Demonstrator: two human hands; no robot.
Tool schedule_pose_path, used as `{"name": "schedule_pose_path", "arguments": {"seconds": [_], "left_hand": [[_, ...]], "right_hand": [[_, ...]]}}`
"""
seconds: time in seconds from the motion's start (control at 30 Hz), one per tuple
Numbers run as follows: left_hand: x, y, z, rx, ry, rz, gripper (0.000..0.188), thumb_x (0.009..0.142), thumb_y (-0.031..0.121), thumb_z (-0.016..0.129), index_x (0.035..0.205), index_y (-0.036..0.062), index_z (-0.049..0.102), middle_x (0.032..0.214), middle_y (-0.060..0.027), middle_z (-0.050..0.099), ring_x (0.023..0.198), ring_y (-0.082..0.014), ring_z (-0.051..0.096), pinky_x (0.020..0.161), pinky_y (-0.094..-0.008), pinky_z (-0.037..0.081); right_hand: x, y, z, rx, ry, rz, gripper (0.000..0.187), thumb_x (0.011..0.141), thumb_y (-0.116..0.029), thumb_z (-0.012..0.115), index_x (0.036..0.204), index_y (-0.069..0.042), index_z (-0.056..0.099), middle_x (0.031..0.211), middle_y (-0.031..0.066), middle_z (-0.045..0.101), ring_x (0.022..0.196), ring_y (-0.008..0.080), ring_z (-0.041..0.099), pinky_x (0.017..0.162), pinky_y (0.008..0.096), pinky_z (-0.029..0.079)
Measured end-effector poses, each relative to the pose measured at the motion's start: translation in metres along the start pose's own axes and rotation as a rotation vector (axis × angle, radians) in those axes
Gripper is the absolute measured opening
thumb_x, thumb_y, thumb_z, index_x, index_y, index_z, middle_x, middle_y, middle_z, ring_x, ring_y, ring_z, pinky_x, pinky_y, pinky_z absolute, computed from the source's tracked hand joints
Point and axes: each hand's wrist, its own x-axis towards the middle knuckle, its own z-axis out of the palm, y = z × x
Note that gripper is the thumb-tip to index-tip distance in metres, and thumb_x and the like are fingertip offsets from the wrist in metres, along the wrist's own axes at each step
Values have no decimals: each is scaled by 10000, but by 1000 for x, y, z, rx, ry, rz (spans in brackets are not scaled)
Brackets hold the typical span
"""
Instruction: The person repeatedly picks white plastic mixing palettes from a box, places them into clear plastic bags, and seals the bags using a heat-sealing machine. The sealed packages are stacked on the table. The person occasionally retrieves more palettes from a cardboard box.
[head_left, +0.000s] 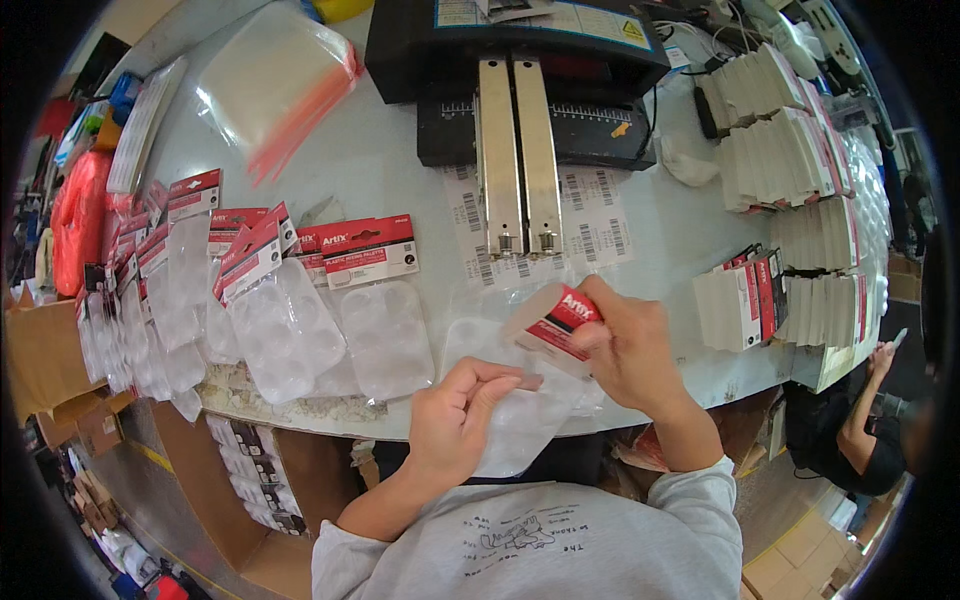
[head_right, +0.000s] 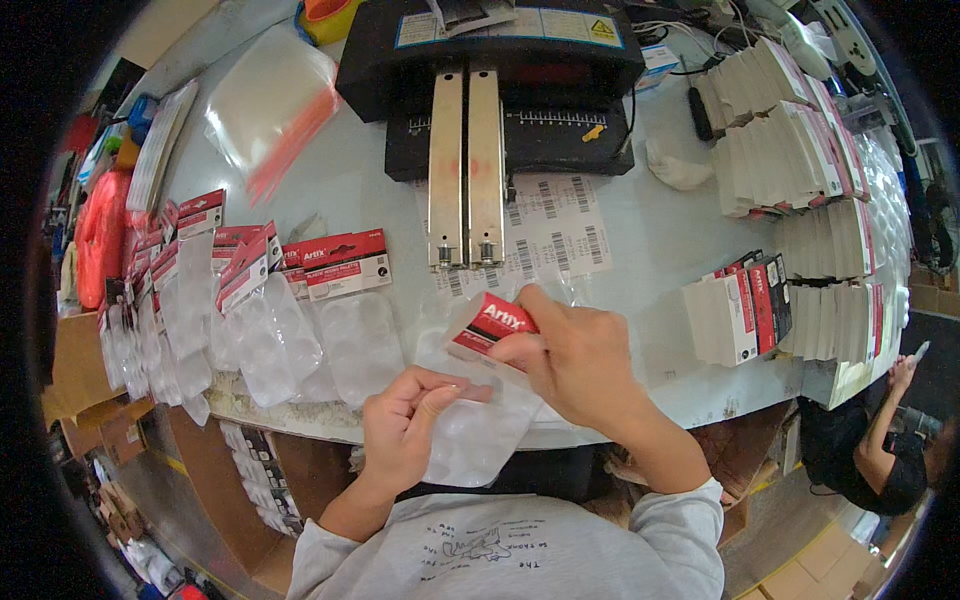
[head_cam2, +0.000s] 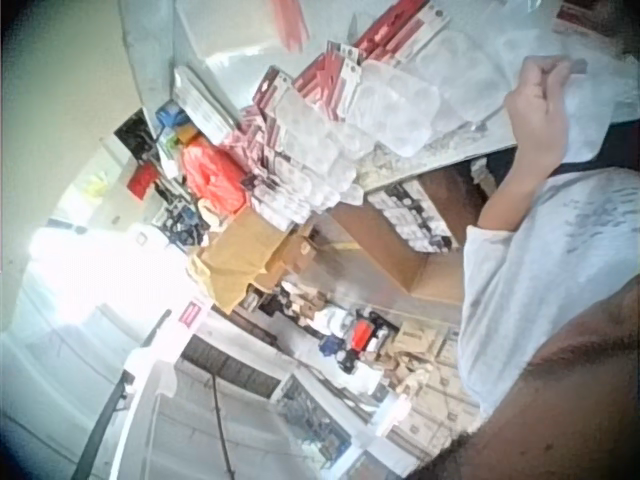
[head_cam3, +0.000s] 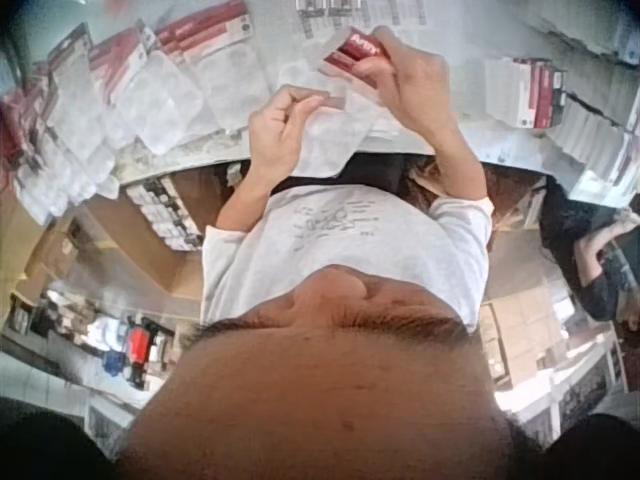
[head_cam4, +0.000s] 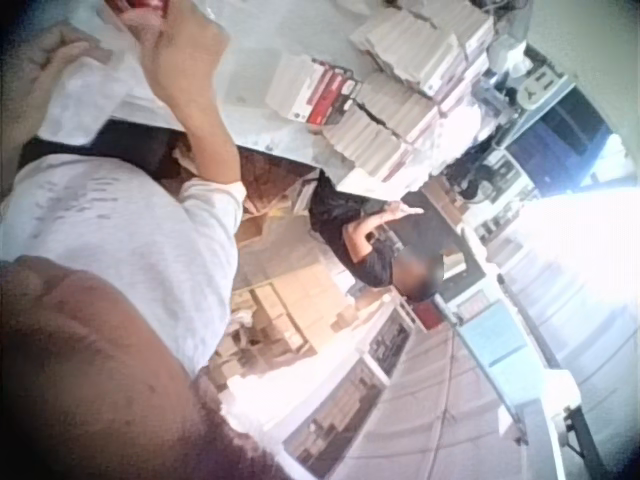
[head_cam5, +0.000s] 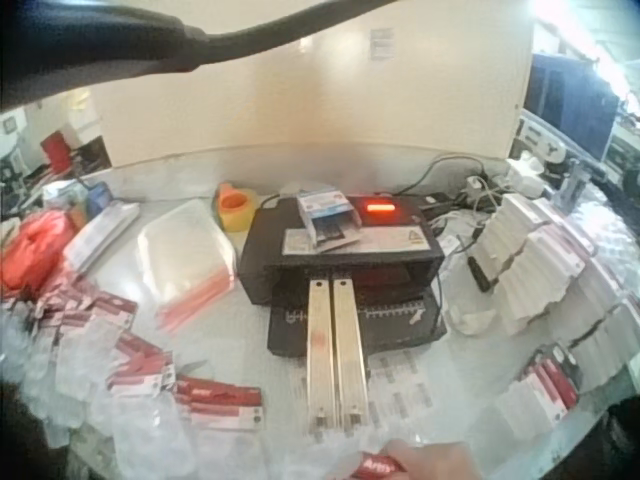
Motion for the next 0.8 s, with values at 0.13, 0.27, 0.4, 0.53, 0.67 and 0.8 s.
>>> {"name": "schedule_pose_path", "arguments": {"seconds": [0.13,0.27,0.4,0.53,0.67,0.8], "left_hand": [[2,-3,-4,38,21,14,135,921,123,526,925,1,583,858,-55,698,555,-36,487,512,-197,402],[3,-1,-3,139,35,51,120,906,127,553,892,12,583,791,-61,690,497,-32,425,462,-194,361],[5,-1,0,177,114,27,127,887,138,586,858,15,590,665,-61,647,480,-39,416,445,-201,346],[6,-3,2,111,136,43,137,881,138,597,828,12,594,579,-39,583,475,-44,396,442,-209,338],[6,-8,2,122,113,32,145,888,132,589,818,4,595,557,-6,540,489,-34,364,447,-198,318],[9,-13,6,3,98,-4,141,889,130,589,847,-4,602,572,15,511,530,-23,373,465,-191,318]], "right_hand": [[2,1,0,170,148,37,285,764,-292,712,836,-53,574,585,90,570,487,233,560,450,293,414],[2,0,9,139,41,-61,222,733,-226,743,769,-56,605,578,78,576,464,197,550,438,283,413],[1,2,15,150,138,-114,223,725,-223,747,763,-35,632,597,71,589,452,155,516,442,251,389],[-1,4,13,115,199,-193,240,694,-253,763,736,-52,639,550,55,572,418,166,505,410,256,371],[-2,6,8,70,139,-215,249,677,-274,767,727,-65,641,541,44,569,414,170,508,400,257,365],[-2,9,6,151,99,-204,242,681,-274,762,737,-70,644,548,47,568,416,169,510,404,254,368]]}}
